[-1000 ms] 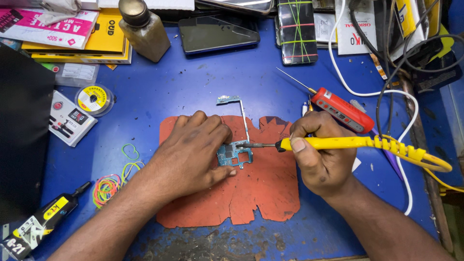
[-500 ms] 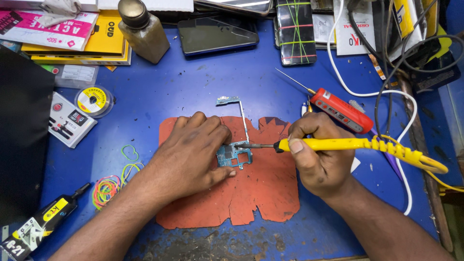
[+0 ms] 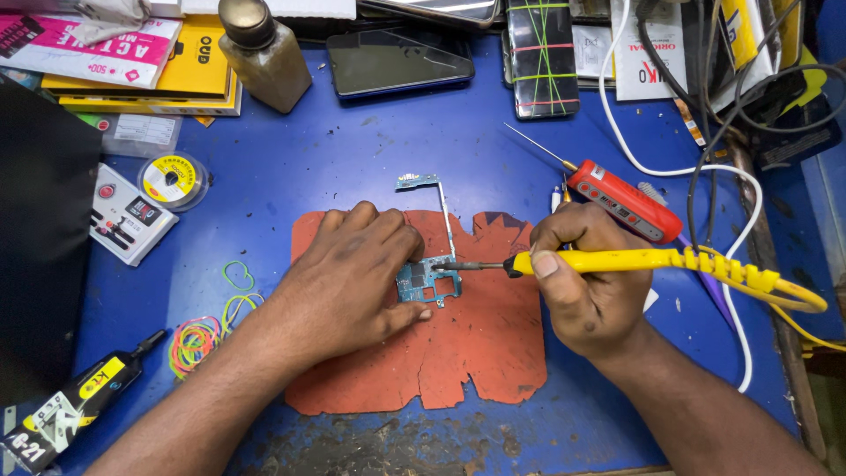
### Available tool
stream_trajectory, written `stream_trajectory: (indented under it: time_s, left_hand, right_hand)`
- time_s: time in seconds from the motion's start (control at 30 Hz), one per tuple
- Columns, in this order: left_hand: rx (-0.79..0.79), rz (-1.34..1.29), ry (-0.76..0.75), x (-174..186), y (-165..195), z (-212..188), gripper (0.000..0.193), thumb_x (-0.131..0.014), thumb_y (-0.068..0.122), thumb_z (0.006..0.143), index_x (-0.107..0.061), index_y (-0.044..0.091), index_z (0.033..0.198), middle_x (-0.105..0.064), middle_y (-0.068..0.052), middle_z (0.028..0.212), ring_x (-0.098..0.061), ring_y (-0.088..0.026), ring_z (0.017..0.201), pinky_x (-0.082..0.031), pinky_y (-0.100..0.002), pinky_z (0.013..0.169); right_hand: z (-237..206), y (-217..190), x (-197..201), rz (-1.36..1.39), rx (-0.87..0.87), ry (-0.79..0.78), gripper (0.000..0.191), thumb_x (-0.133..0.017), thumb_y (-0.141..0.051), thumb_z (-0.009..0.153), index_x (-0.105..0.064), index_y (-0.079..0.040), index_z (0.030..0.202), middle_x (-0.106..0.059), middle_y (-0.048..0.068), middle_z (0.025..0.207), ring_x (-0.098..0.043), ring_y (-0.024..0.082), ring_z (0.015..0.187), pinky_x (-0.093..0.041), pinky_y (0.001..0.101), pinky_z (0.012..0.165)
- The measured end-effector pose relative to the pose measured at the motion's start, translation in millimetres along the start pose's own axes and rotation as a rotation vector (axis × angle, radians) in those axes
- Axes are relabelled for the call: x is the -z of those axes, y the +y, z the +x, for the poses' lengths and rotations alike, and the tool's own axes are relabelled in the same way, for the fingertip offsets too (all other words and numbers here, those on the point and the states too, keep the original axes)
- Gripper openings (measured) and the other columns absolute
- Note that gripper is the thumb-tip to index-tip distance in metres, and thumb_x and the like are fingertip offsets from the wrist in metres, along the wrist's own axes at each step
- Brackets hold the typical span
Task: The person uses a soldering iron to apply heat to a small circuit board held on a red mat. The person repeatedly touches the iron tip to different points on the board while stabilizing it with the other hand.
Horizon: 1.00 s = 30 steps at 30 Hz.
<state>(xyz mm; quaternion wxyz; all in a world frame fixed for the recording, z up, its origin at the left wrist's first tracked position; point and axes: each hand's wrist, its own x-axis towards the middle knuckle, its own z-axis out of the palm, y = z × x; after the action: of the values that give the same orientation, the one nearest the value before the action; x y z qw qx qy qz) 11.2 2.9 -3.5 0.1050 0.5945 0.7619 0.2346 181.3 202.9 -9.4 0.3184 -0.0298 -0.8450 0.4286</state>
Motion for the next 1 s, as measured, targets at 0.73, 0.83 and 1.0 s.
stream_trajectory:
  time_s: [0.73, 0.83, 1.0]
  left_hand:
    - [0.012, 0.004, -0.018, -0.5, -0.1, 0.6, 0.052, -0.088, 0.04, 0.065, -0.062, 0.009, 0.098, -0.058, -0.006, 0.096, -0.053, -0.028, 0.097, -0.041, -0.045, 0.084]
    - [0.015, 0.004, -0.017, -0.1, 0.1, 0.4, 0.051, -0.088, 0.039, 0.065, -0.062, 0.009, 0.097, -0.058, -0.006, 0.096, -0.053, -0.028, 0.097, -0.041, -0.045, 0.084]
    - [0.013, 0.003, -0.014, 0.3, -0.2, -0.2, 0.051, -0.087, 0.039, 0.066, -0.062, 0.009, 0.098, -0.058, -0.006, 0.096, -0.053, -0.028, 0.096, -0.041, -0.045, 0.084]
  right_hand:
    - [-0.3, 0.2, 1.6, 0.008, 0.027, -0.019, 0.022, -0.058, -0.021, 0.103, -0.055, -0.004, 0.091, -0.061, 0.004, 0.077, -0.055, 0.007, 0.061, -0.043, 0.0218, 0.055]
    - [-0.2, -0.8, 2.2, -0.026, 0.028, -0.017, 0.021, -0.059, -0.021, 0.103, -0.056, -0.004, 0.091, -0.062, 0.004, 0.077, -0.055, 0.007, 0.061, -0.042, 0.0221, 0.055]
    - [-0.1, -1.3, 2.1, -0.019, 0.027, -0.014, 0.022, -0.059, -0.022, 0.103, -0.056, -0.004, 0.091, -0.062, 0.004, 0.076, -0.054, 0.007, 0.059, -0.041, 0.0219, 0.054]
